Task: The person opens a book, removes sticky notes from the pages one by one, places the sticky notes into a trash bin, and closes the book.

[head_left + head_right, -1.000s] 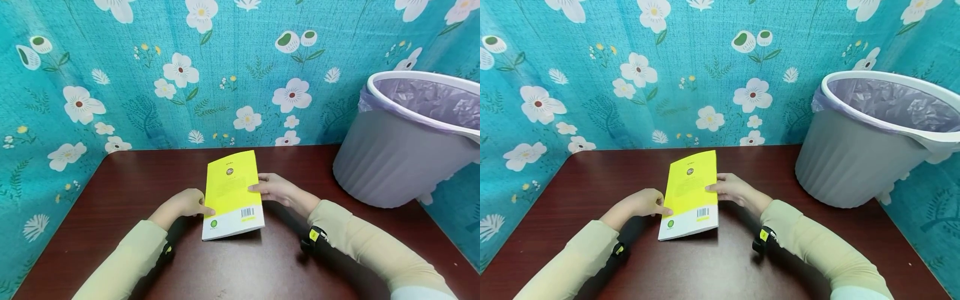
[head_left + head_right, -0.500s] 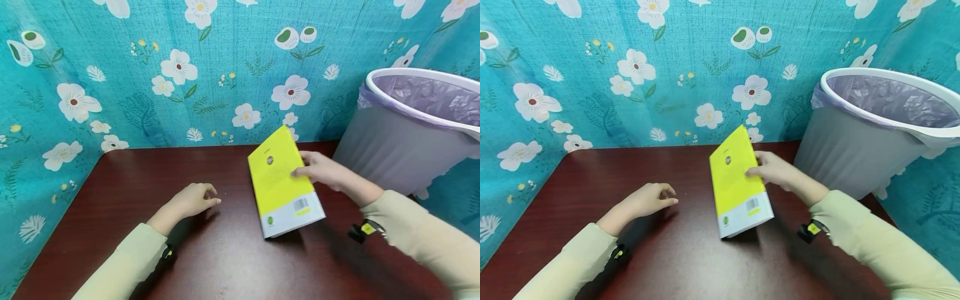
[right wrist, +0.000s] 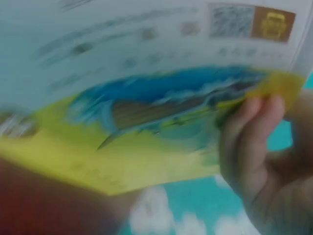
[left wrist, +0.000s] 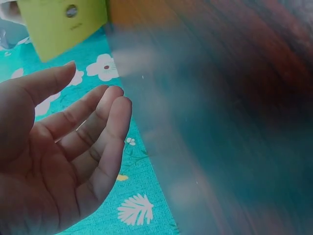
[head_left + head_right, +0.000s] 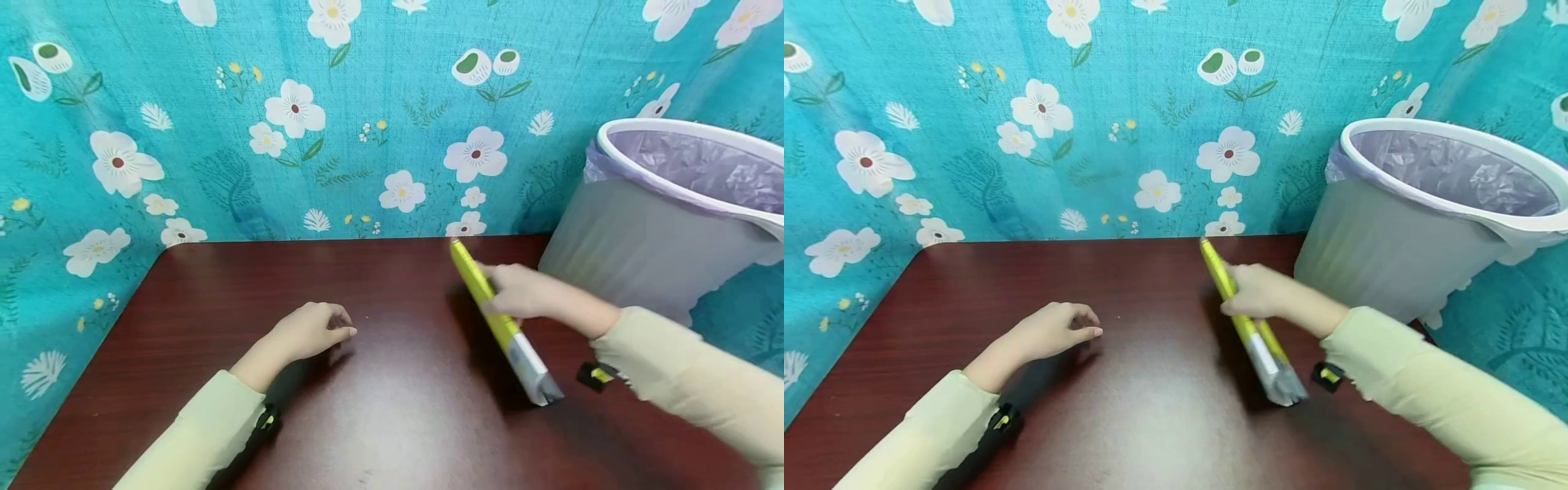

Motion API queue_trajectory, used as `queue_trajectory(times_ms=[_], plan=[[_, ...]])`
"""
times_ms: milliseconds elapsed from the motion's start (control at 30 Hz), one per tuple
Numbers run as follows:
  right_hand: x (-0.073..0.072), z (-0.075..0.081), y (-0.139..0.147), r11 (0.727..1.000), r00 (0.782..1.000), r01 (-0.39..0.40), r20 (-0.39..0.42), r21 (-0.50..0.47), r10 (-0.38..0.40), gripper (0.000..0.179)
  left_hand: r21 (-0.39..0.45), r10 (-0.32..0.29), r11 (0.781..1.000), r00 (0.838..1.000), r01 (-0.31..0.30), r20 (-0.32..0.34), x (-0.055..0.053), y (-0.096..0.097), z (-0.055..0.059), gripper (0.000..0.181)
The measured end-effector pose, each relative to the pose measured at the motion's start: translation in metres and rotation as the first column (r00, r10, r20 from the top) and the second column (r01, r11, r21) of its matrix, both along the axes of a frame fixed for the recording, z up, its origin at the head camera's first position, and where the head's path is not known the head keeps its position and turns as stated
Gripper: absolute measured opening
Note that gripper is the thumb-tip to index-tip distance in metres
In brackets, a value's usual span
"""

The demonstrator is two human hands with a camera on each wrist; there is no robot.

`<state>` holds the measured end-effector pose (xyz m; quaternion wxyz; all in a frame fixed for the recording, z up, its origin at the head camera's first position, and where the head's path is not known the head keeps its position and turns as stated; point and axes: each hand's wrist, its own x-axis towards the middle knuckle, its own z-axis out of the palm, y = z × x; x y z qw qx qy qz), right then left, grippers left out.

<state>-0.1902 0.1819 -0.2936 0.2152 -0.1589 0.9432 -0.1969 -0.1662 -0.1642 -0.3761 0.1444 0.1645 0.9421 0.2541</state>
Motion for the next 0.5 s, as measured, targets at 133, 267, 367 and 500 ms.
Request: queue_trajectory(times_ms=[133, 267, 367, 500], plan=[[0.003, -0.036, -0.045, 0.995, 0.999, -0.005, 0.052, -0.096, 0.010, 0.087, -0.019, -0.001, 1.000, 1.000, 0.000, -0.011, 0.001, -0.005, 0.005, 0.022], [0.004, -0.063, -0.083, 0.985, 0.998, -0.034, 0.052, -0.169, 0.043, 0.088, -0.008, 0.015, 1.000, 0.999, -0.016, -0.028, -0.001, -0.009, 0.012, 0.024], [0.001, -0.076, -0.104, 0.978, 0.997, -0.034, 0.065, -0.207, 0.048, 0.089, 0.018, 0.036, 0.999, 0.999, -0.035, -0.035, -0.004, -0.011, 0.016, 0.023], [-0.003, -0.086, -0.123, 0.976, 0.994, -0.010, 0.105, -0.219, 0.034, 0.094, 0.023, 0.029, 0.999, 0.999, -0.028, -0.030, -0.006, -0.010, 0.017, 0.023]])
